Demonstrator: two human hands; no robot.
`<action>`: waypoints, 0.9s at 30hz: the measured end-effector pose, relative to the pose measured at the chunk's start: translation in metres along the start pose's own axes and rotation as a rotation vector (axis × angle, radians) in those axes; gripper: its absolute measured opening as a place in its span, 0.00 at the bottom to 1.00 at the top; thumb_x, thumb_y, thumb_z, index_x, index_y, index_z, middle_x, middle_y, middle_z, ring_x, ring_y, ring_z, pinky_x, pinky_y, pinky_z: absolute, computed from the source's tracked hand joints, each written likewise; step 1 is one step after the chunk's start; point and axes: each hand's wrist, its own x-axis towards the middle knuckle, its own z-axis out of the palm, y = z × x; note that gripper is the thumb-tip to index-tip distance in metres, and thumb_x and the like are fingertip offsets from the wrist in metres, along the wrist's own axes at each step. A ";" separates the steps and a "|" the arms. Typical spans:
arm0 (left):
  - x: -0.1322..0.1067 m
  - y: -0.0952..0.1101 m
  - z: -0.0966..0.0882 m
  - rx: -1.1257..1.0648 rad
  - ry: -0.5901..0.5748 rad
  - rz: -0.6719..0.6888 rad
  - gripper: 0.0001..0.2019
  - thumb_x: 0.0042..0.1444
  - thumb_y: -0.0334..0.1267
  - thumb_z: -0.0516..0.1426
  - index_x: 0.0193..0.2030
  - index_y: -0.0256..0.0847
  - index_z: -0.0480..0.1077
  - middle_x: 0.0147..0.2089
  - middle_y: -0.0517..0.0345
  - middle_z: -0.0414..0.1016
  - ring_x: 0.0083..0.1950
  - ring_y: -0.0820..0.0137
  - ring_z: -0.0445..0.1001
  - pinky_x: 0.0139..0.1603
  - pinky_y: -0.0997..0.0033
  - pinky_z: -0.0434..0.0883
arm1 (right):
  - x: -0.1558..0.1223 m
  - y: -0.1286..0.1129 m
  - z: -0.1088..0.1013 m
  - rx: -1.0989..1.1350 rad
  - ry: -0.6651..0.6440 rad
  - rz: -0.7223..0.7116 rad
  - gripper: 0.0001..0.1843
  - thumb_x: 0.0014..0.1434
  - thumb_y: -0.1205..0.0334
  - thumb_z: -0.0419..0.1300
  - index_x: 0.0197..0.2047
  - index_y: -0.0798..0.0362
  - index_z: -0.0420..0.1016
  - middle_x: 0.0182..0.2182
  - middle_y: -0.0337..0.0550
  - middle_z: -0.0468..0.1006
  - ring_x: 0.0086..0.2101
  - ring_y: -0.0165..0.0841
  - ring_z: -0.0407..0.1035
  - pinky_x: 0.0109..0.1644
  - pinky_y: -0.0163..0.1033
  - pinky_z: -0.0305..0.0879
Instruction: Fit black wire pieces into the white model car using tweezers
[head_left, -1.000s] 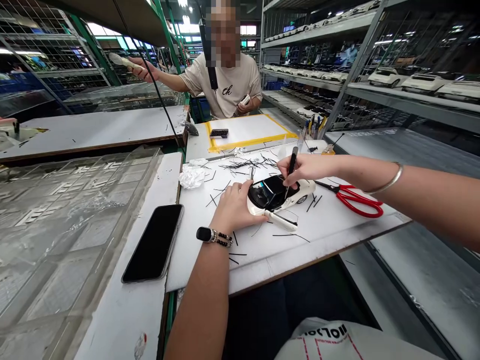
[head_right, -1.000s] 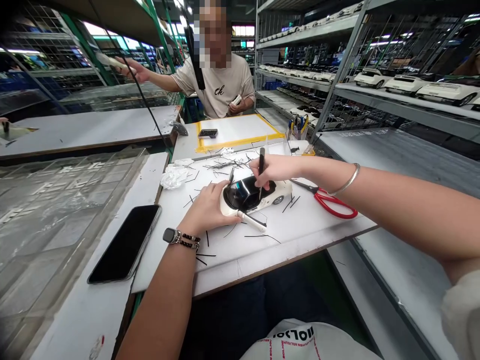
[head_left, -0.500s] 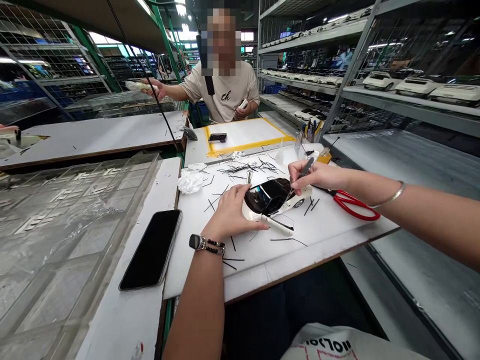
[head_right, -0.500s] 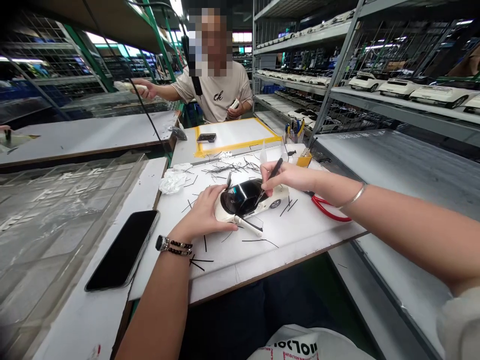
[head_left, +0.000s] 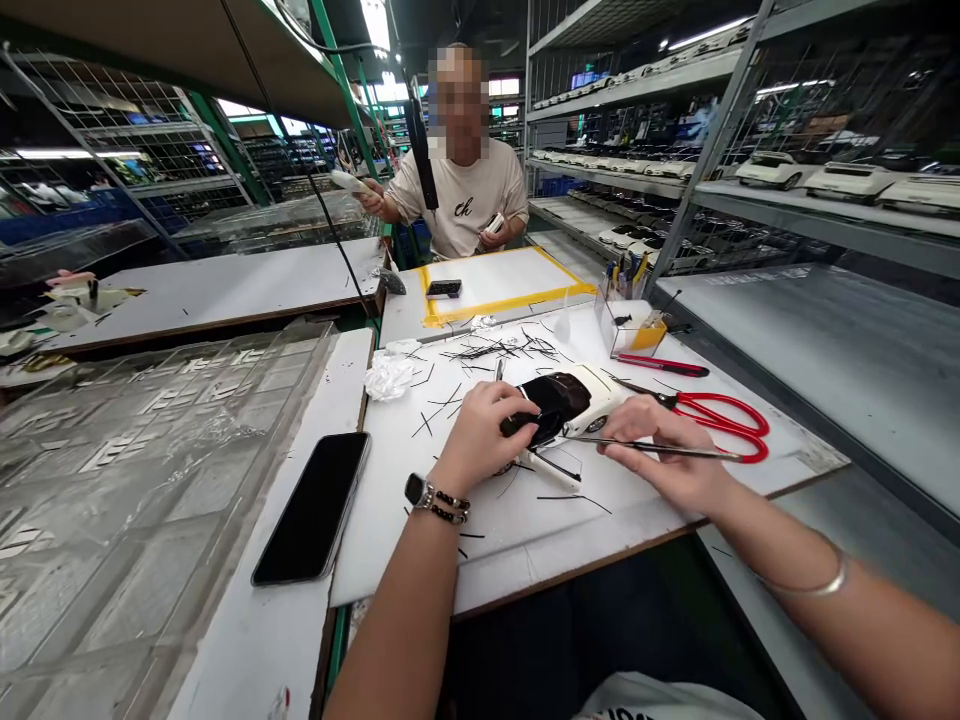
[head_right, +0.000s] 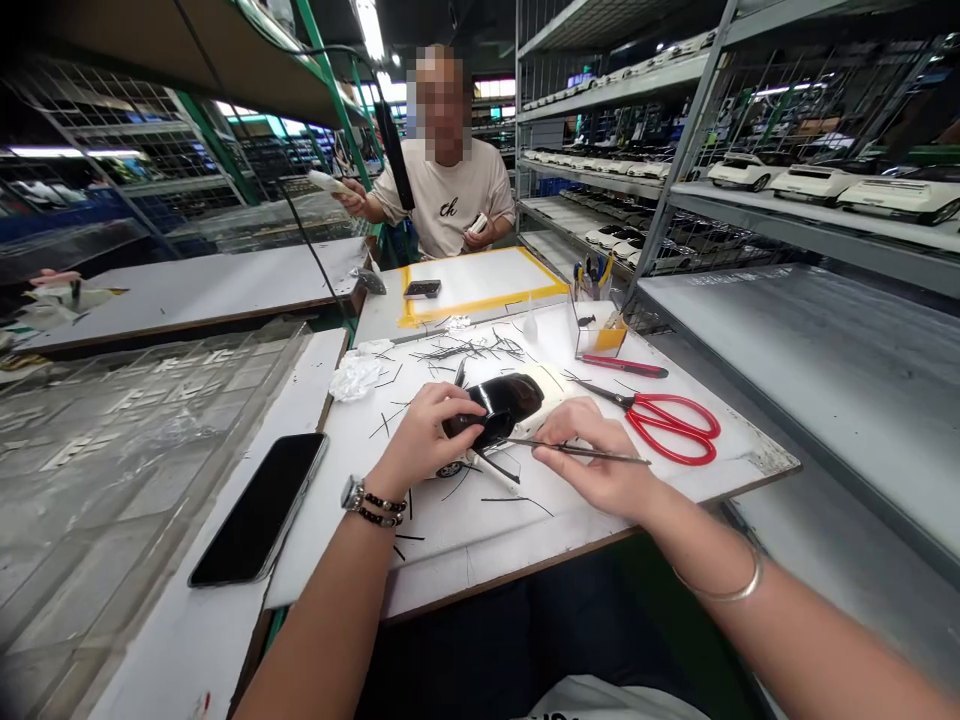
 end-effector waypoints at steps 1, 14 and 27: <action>0.005 0.002 0.003 0.031 -0.038 0.021 0.07 0.54 0.36 0.59 0.40 0.46 0.75 0.42 0.57 0.72 0.48 0.64 0.68 0.54 0.59 0.66 | -0.002 0.000 0.003 -0.006 0.027 -0.013 0.08 0.55 0.72 0.61 0.34 0.50 0.67 0.31 0.41 0.76 0.35 0.36 0.70 0.40 0.47 0.67; 0.023 -0.004 0.025 -0.029 -0.031 0.183 0.03 0.55 0.34 0.60 0.34 0.44 0.77 0.39 0.56 0.73 0.45 0.66 0.69 0.50 0.60 0.66 | 0.002 0.002 0.000 -0.085 -0.030 -0.166 0.10 0.55 0.75 0.60 0.35 0.52 0.65 0.32 0.41 0.76 0.34 0.34 0.70 0.45 0.48 0.61; 0.015 -0.005 0.027 -0.082 0.024 0.196 0.05 0.53 0.30 0.61 0.32 0.43 0.78 0.38 0.56 0.73 0.44 0.66 0.68 0.49 0.62 0.65 | 0.026 0.001 -0.001 -0.038 -0.212 -0.240 0.12 0.55 0.78 0.58 0.34 0.53 0.62 0.31 0.40 0.75 0.32 0.31 0.68 0.43 0.47 0.59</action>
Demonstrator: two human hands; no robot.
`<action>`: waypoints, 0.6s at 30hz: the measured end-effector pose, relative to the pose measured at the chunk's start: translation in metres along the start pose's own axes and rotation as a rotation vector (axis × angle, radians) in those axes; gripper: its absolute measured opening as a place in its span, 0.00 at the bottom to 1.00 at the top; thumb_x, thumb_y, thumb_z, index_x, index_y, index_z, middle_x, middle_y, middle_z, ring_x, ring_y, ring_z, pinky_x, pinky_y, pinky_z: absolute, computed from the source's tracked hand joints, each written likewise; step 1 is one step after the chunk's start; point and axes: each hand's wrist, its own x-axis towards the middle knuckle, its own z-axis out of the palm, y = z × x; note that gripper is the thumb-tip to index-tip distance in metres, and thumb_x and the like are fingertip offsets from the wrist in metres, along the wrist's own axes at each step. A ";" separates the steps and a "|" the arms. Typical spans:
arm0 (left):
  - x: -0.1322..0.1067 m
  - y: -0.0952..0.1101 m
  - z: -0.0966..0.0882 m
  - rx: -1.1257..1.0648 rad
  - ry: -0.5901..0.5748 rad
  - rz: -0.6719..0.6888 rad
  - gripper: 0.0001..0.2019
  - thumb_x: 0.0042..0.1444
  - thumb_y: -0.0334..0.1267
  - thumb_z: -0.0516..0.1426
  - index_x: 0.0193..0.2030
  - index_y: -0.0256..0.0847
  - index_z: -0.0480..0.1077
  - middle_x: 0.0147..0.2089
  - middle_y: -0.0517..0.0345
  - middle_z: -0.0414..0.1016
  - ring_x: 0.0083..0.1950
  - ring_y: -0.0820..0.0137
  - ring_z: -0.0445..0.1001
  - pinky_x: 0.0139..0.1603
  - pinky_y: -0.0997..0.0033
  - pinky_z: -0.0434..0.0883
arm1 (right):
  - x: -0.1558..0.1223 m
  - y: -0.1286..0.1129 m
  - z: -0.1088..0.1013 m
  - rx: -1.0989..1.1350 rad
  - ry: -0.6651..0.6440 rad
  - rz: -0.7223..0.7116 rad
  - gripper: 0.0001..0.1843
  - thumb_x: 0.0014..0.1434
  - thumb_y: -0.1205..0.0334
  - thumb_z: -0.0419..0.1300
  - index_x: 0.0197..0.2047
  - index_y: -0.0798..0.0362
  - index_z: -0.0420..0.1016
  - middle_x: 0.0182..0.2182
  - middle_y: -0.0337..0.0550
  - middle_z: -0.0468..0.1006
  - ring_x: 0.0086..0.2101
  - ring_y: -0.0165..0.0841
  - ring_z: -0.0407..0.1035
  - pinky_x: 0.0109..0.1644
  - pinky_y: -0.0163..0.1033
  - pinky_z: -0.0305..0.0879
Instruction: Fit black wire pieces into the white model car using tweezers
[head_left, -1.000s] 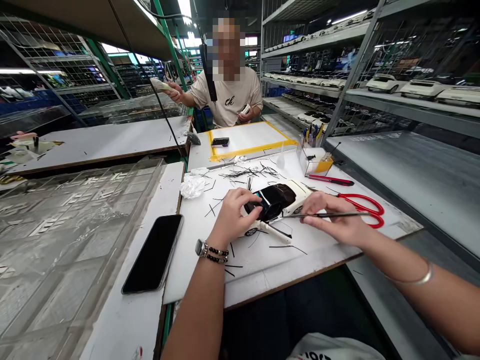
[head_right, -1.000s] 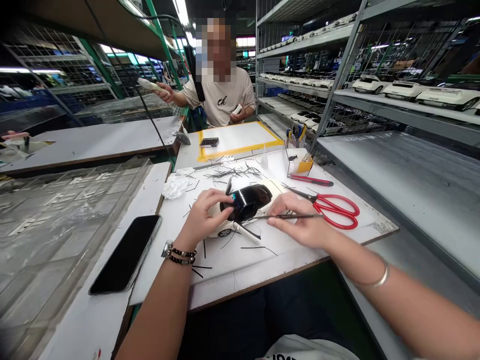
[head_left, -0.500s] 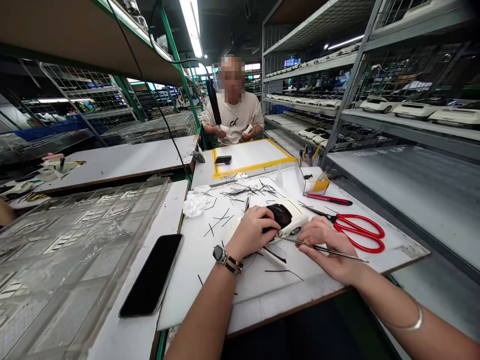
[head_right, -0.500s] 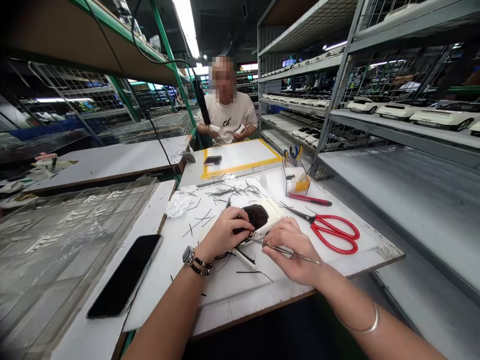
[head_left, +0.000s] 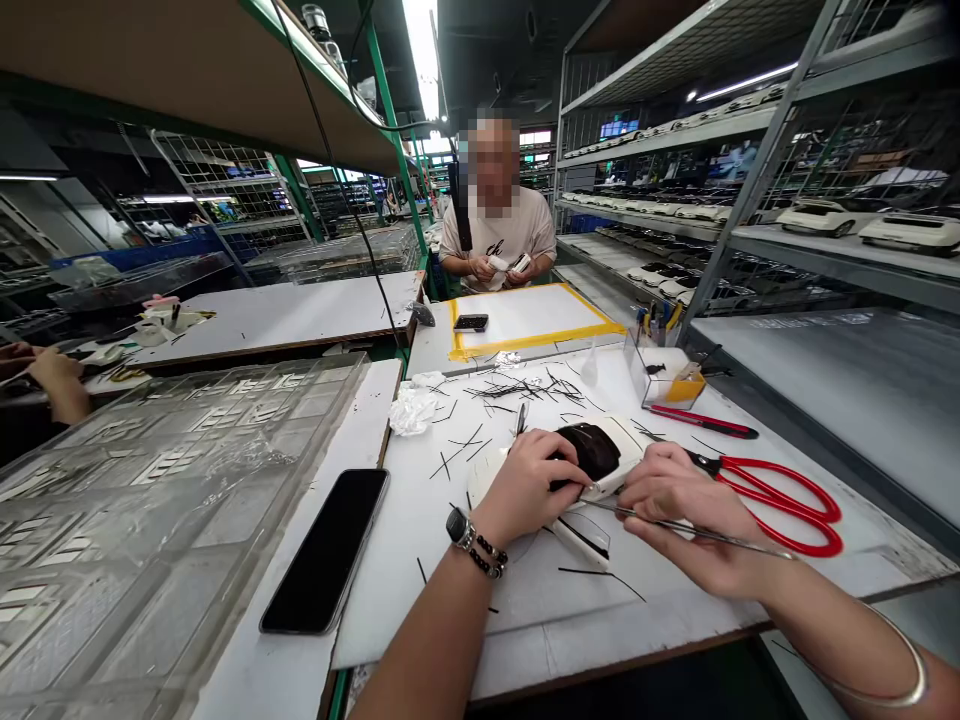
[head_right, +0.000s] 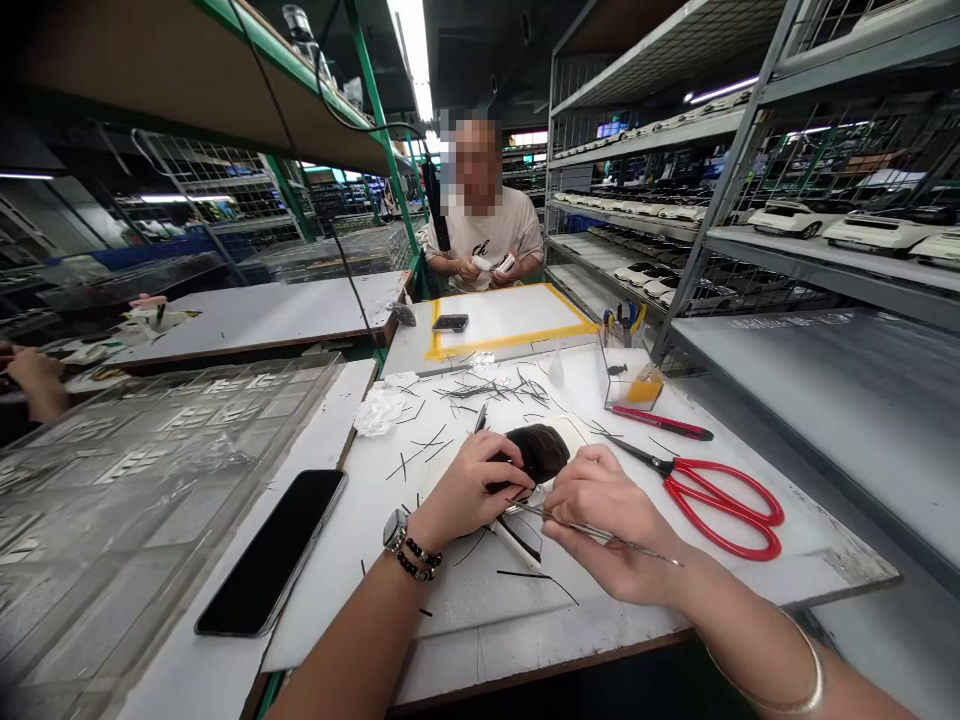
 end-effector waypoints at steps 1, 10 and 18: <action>0.000 0.000 0.000 -0.003 0.008 -0.002 0.05 0.54 0.30 0.60 0.32 0.43 0.78 0.38 0.56 0.73 0.44 0.66 0.68 0.49 0.62 0.66 | -0.001 -0.002 0.000 0.006 -0.006 -0.002 0.12 0.55 0.78 0.58 0.34 0.52 0.62 0.31 0.40 0.75 0.32 0.31 0.68 0.44 0.48 0.59; -0.002 0.000 0.000 -0.102 0.083 -0.012 0.04 0.52 0.30 0.62 0.30 0.41 0.78 0.36 0.56 0.74 0.41 0.67 0.69 0.47 0.63 0.66 | 0.055 0.060 -0.017 -0.023 0.364 0.238 0.07 0.52 0.68 0.64 0.29 0.51 0.69 0.27 0.38 0.71 0.29 0.31 0.66 0.34 0.39 0.61; -0.001 0.005 0.000 -0.194 0.126 -0.046 0.03 0.52 0.31 0.62 0.29 0.40 0.78 0.34 0.55 0.74 0.39 0.68 0.70 0.46 0.63 0.68 | 0.102 0.174 0.022 0.032 0.152 0.889 0.12 0.49 0.67 0.64 0.23 0.54 0.62 0.17 0.34 0.68 0.23 0.27 0.64 0.27 0.32 0.57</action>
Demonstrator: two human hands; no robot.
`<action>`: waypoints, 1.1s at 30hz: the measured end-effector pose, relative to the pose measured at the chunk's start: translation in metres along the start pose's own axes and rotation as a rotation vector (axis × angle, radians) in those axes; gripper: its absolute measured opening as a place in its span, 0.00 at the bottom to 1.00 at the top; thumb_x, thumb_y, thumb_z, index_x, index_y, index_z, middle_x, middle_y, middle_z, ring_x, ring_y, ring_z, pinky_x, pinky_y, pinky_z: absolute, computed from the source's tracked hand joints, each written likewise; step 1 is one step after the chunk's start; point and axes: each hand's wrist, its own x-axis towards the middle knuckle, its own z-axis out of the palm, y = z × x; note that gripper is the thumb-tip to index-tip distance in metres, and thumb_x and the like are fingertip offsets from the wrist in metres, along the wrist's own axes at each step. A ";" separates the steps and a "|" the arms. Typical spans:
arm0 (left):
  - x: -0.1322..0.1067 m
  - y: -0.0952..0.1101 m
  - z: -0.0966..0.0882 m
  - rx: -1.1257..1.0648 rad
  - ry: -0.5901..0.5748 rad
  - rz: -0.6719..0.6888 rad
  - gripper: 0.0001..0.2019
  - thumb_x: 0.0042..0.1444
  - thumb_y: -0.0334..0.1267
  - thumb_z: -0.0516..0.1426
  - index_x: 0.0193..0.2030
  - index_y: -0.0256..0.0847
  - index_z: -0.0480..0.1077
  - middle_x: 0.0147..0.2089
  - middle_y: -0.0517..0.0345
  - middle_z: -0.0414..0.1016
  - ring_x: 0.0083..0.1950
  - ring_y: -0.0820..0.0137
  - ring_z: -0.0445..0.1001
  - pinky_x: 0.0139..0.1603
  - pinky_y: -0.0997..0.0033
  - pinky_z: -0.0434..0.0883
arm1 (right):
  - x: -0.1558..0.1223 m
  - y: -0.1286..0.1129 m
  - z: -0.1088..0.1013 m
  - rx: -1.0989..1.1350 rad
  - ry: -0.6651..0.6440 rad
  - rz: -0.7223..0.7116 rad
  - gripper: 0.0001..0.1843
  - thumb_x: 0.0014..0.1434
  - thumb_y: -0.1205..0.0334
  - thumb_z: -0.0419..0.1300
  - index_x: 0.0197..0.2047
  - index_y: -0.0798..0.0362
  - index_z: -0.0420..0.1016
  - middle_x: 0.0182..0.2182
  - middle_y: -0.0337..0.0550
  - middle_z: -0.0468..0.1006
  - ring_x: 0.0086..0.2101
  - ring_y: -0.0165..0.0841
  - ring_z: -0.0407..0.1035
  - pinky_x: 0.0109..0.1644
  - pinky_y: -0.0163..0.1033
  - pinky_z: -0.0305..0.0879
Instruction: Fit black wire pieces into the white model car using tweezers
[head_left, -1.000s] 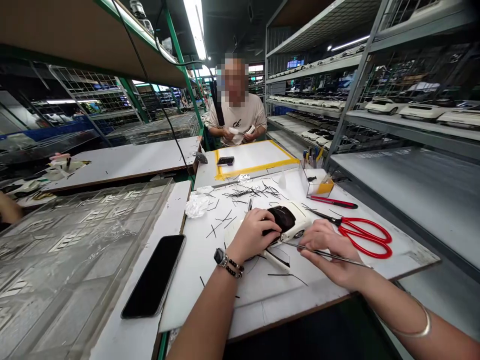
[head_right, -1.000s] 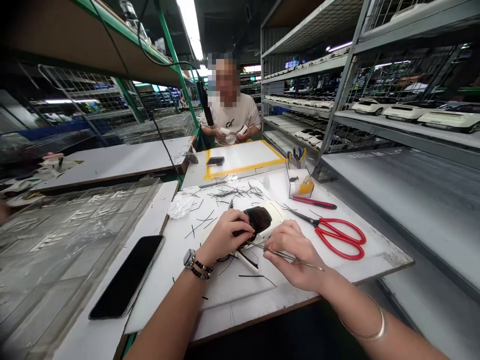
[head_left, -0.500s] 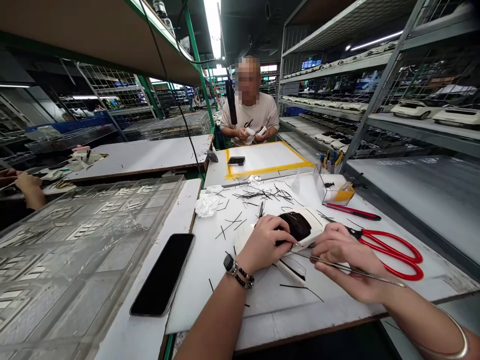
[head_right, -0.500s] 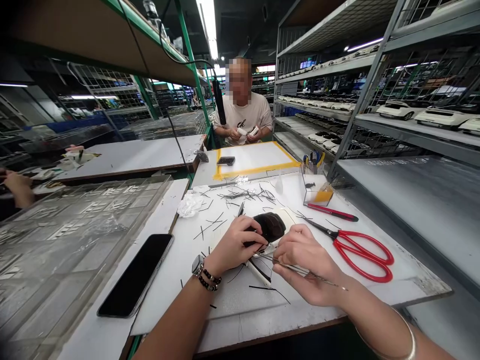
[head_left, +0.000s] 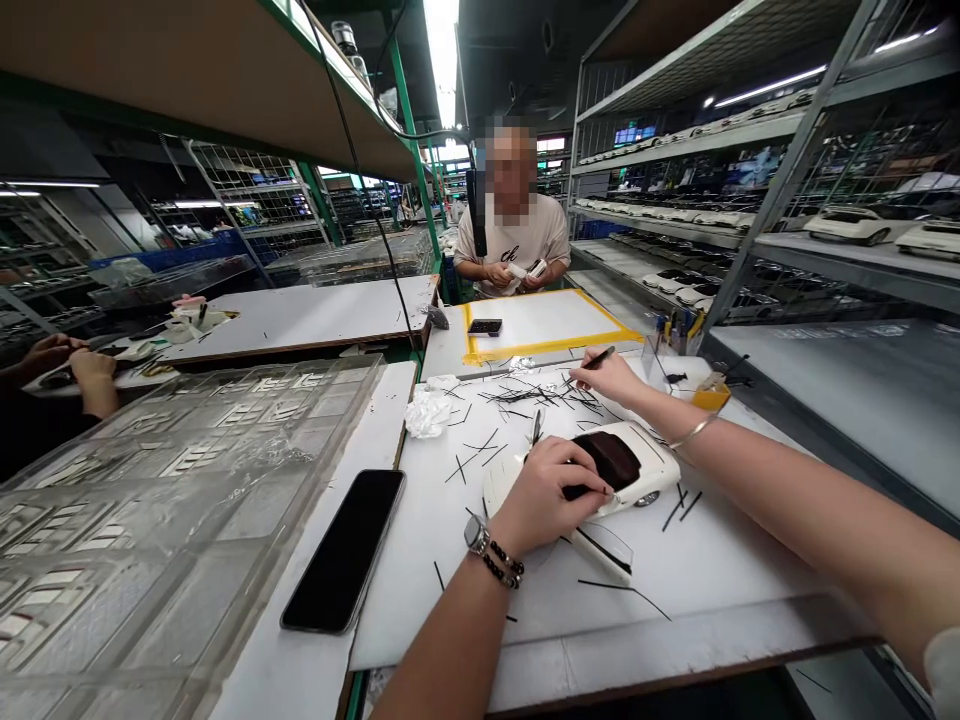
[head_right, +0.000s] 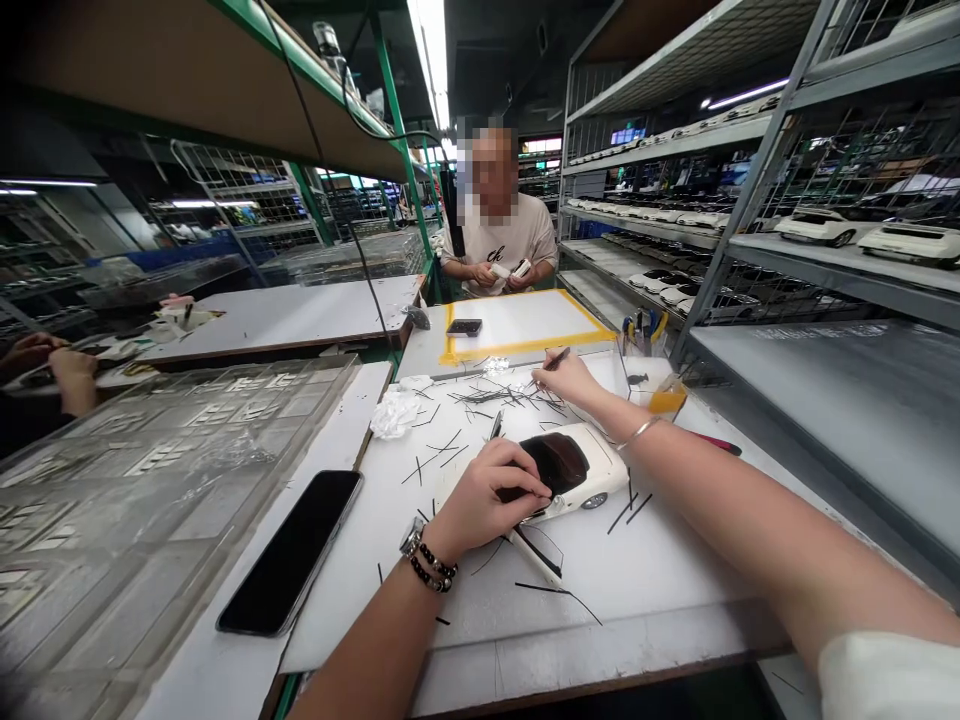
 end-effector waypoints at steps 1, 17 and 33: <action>0.000 0.000 0.000 -0.004 -0.007 -0.002 0.03 0.52 0.31 0.62 0.29 0.40 0.77 0.34 0.55 0.75 0.39 0.68 0.70 0.46 0.63 0.68 | 0.007 0.005 0.006 0.013 0.015 0.061 0.12 0.51 0.67 0.63 0.24 0.54 0.62 0.17 0.33 0.68 0.22 0.26 0.64 0.26 0.32 0.57; 0.000 -0.001 0.001 -0.048 -0.019 -0.029 0.03 0.52 0.31 0.62 0.29 0.40 0.77 0.33 0.56 0.75 0.39 0.68 0.70 0.47 0.64 0.68 | 0.036 0.032 0.035 0.077 0.035 0.487 0.14 0.63 0.56 0.57 0.43 0.60 0.70 0.35 0.42 0.73 0.30 0.26 0.68 0.33 0.34 0.69; 0.002 -0.001 0.001 -0.072 -0.055 -0.021 0.04 0.52 0.29 0.60 0.29 0.40 0.77 0.33 0.57 0.74 0.39 0.68 0.70 0.47 0.63 0.67 | 0.036 0.033 0.038 0.122 0.035 0.500 0.12 0.63 0.57 0.57 0.38 0.60 0.70 0.28 0.37 0.71 0.23 0.22 0.65 0.26 0.29 0.65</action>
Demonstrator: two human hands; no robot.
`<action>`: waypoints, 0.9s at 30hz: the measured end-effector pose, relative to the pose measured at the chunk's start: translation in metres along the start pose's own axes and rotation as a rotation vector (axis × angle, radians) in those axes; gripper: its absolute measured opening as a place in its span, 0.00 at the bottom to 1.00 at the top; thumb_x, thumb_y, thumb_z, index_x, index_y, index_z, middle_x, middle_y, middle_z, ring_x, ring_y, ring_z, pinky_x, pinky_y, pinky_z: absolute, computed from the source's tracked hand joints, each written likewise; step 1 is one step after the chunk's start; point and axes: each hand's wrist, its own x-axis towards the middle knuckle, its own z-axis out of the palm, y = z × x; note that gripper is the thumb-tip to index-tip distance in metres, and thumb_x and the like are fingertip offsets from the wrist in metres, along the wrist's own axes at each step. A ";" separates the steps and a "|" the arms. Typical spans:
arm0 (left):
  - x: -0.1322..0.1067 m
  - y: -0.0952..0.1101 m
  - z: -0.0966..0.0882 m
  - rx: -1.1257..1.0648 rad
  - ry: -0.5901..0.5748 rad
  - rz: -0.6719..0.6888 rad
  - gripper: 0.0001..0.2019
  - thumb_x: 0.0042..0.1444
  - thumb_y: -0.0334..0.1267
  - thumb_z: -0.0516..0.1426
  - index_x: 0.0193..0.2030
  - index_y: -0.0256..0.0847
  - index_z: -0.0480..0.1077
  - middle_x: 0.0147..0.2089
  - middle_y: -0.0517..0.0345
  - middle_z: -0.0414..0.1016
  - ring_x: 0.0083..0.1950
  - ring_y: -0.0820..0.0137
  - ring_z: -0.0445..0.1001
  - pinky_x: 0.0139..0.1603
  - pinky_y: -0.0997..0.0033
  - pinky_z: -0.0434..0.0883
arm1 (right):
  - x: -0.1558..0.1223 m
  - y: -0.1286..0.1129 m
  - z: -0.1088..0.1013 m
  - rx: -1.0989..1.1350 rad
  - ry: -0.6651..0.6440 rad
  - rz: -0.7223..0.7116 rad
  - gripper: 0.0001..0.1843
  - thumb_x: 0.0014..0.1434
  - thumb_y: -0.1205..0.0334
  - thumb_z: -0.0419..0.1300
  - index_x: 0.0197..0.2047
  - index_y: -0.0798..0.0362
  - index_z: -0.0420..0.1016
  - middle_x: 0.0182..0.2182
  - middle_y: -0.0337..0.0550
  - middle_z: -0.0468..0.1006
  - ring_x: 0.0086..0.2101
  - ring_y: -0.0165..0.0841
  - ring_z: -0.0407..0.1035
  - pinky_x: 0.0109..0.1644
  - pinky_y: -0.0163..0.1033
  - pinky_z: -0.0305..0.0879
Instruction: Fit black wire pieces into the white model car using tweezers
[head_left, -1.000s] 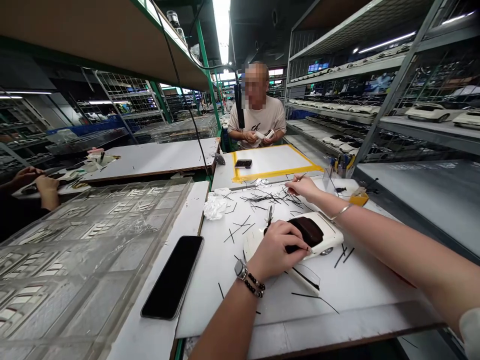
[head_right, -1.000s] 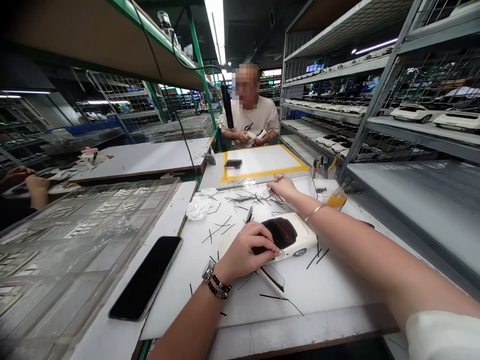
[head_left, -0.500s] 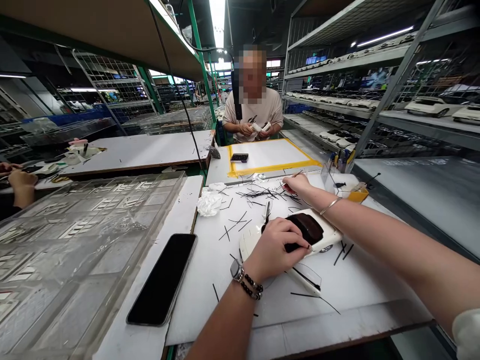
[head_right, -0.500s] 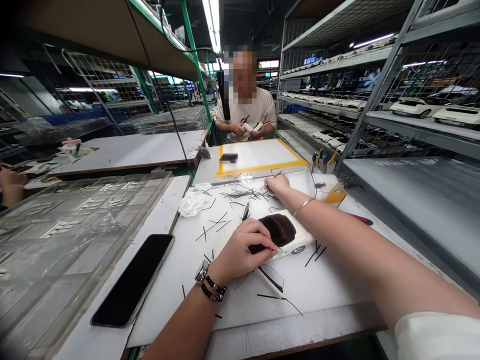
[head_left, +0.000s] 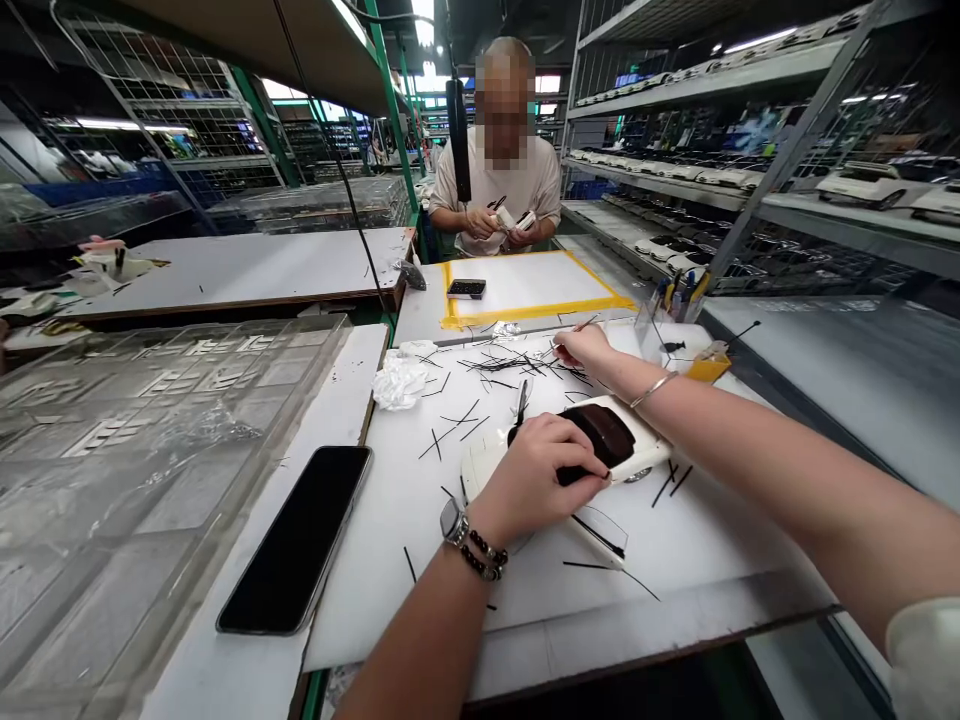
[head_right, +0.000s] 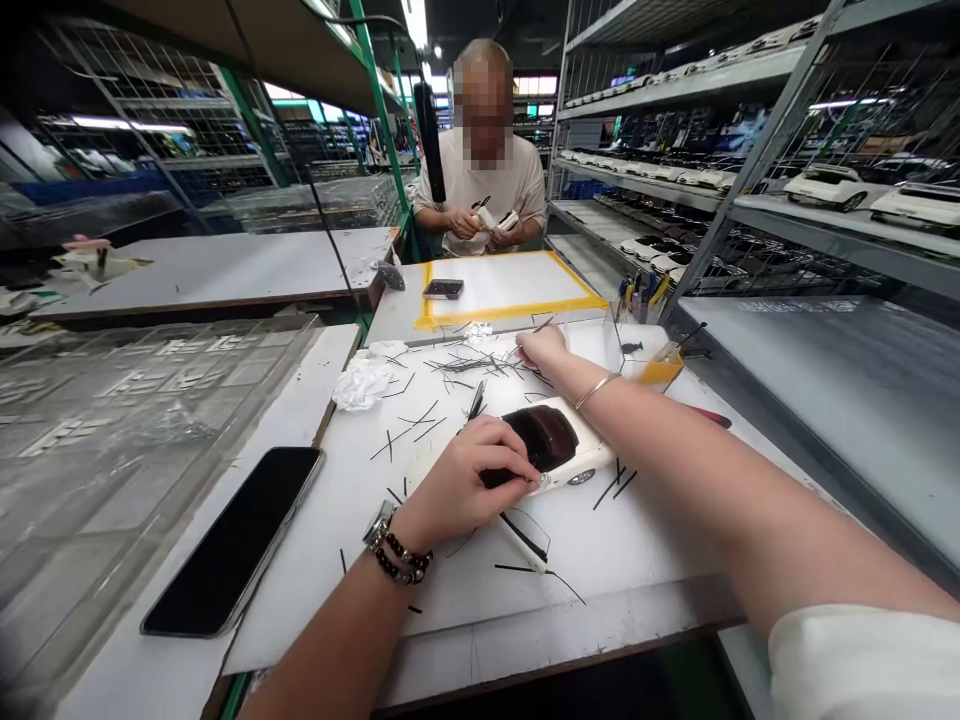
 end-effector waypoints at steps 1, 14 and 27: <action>0.000 0.000 0.000 0.001 0.000 0.000 0.04 0.52 0.30 0.60 0.29 0.41 0.77 0.33 0.56 0.74 0.39 0.68 0.70 0.47 0.63 0.67 | 0.000 0.000 0.000 0.006 0.002 -0.001 0.12 0.63 0.57 0.57 0.39 0.60 0.70 0.28 0.37 0.71 0.24 0.22 0.65 0.26 0.29 0.65; -0.001 0.003 -0.002 0.020 0.005 -0.052 0.03 0.52 0.30 0.61 0.29 0.41 0.76 0.33 0.55 0.74 0.39 0.68 0.72 0.47 0.63 0.69 | -0.010 -0.004 -0.001 -0.004 0.038 -0.027 0.12 0.64 0.57 0.56 0.41 0.60 0.70 0.31 0.39 0.71 0.26 0.23 0.66 0.28 0.30 0.66; -0.002 0.005 -0.002 0.031 0.010 -0.055 0.03 0.52 0.31 0.61 0.29 0.41 0.76 0.33 0.55 0.74 0.38 0.68 0.71 0.44 0.64 0.69 | -0.015 -0.006 0.000 0.116 0.041 -0.005 0.13 0.64 0.58 0.56 0.46 0.59 0.68 0.32 0.39 0.71 0.26 0.23 0.66 0.26 0.29 0.66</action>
